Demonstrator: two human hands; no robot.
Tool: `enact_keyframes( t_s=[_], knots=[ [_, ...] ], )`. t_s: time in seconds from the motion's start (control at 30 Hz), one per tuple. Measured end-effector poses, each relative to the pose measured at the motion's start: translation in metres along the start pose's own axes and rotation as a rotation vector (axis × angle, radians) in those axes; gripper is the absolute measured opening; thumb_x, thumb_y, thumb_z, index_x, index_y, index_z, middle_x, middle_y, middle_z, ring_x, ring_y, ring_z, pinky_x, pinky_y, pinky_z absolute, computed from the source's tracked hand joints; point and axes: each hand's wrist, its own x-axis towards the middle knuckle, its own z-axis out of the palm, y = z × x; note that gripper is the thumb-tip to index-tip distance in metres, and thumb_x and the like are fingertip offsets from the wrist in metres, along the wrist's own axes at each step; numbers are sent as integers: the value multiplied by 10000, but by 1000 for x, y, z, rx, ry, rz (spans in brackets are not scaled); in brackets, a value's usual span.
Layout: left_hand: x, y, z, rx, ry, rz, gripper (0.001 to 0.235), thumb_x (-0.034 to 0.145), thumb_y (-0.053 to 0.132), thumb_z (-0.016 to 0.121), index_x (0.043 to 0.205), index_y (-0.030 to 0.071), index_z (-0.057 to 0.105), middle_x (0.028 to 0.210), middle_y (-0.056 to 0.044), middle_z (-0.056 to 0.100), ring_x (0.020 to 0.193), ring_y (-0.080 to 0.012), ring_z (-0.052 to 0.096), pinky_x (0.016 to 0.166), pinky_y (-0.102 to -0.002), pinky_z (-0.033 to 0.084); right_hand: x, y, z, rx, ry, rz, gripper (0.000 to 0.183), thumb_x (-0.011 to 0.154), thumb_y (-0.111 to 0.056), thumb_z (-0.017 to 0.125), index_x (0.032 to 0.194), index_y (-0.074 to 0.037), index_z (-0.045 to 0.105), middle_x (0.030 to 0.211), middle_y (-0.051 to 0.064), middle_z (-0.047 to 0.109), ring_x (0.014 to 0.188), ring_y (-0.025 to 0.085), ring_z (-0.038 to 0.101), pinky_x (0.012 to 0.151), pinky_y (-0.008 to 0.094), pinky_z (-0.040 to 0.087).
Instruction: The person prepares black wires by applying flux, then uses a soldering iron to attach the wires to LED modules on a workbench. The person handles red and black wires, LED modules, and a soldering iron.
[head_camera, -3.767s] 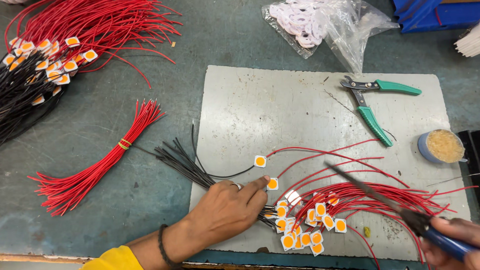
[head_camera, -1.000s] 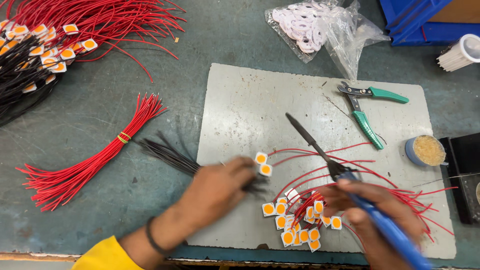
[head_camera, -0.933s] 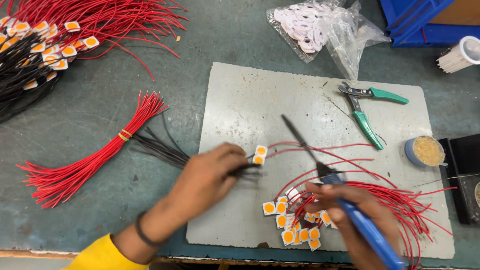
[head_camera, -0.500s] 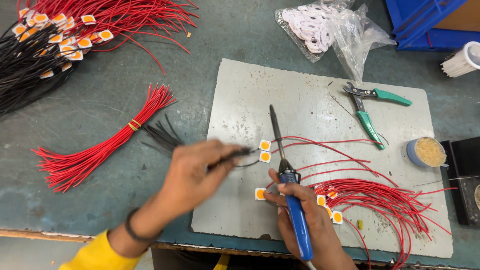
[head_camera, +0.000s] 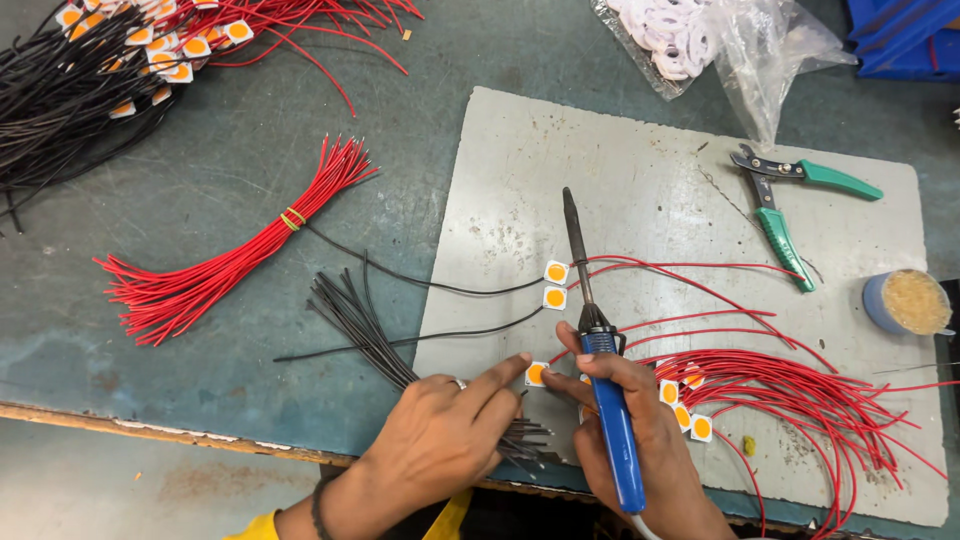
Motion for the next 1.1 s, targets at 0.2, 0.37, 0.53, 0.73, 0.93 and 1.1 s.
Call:
enact_keyframes(
  t_s=[0.2, 0.37, 0.53, 0.73, 0.93, 1.1],
  knots=[
    [2, -1, 5, 70, -60, 9, 199, 774, 107, 665, 927, 9, 583, 1354, -190, 653, 527, -244, 627, 554, -379, 520, 0, -4, 1, 85, 30, 31, 758, 762, 265, 511, 1407, -108, 373, 1601, 282, 409, 1274, 349, 681, 810, 264, 581],
    [1, 0, 5, 89, -47, 15, 158, 796, 104, 632, 918, 12, 589, 1342, -196, 657, 502, -232, 610, 543, -377, 520, -6, -17, -15, 55, 174, -3, 520, 930, 136, 505, 1386, -101, 423, 1520, 279, 538, 1289, 347, 689, 1000, 350, 605],
    [-2, -1, 7, 141, -33, 45, 88, 873, 112, 613, 880, 36, 569, 1348, -208, 657, 527, -204, 616, 557, -360, 525, -27, -50, -39, -207, 394, 128, 421, 982, -102, 609, 1382, 8, 537, 1269, 305, 723, 1201, 314, 702, 1007, 313, 499],
    [-2, 0, 10, 161, -42, 45, 90, 863, 119, 616, 884, 39, 579, 1334, -217, 661, 513, -190, 614, 547, -354, 532, -58, -43, -132, 1, 138, 146, 487, 1019, -317, 596, 1381, 9, 586, 1123, 258, 773, 852, 236, 791, 731, 250, 626],
    [-2, 1, 9, 171, -12, 38, 84, 845, 114, 619, 864, 51, 568, 1322, -204, 670, 535, -196, 632, 547, -359, 533, -95, -16, -141, -105, 182, 186, 231, 963, -92, 716, 1132, 57, 667, 823, 197, 645, 674, 150, 615, 597, 285, 550],
    [-2, 2, 7, 179, 14, 46, 78, 836, 107, 619, 849, 45, 572, 1304, -211, 679, 518, -188, 626, 530, -350, 529, -73, -34, -111, -172, 221, 265, 185, 871, -33, 733, 1023, 68, 700, 828, 179, 661, 624, 124, 545, 539, 262, 421]
  ],
)
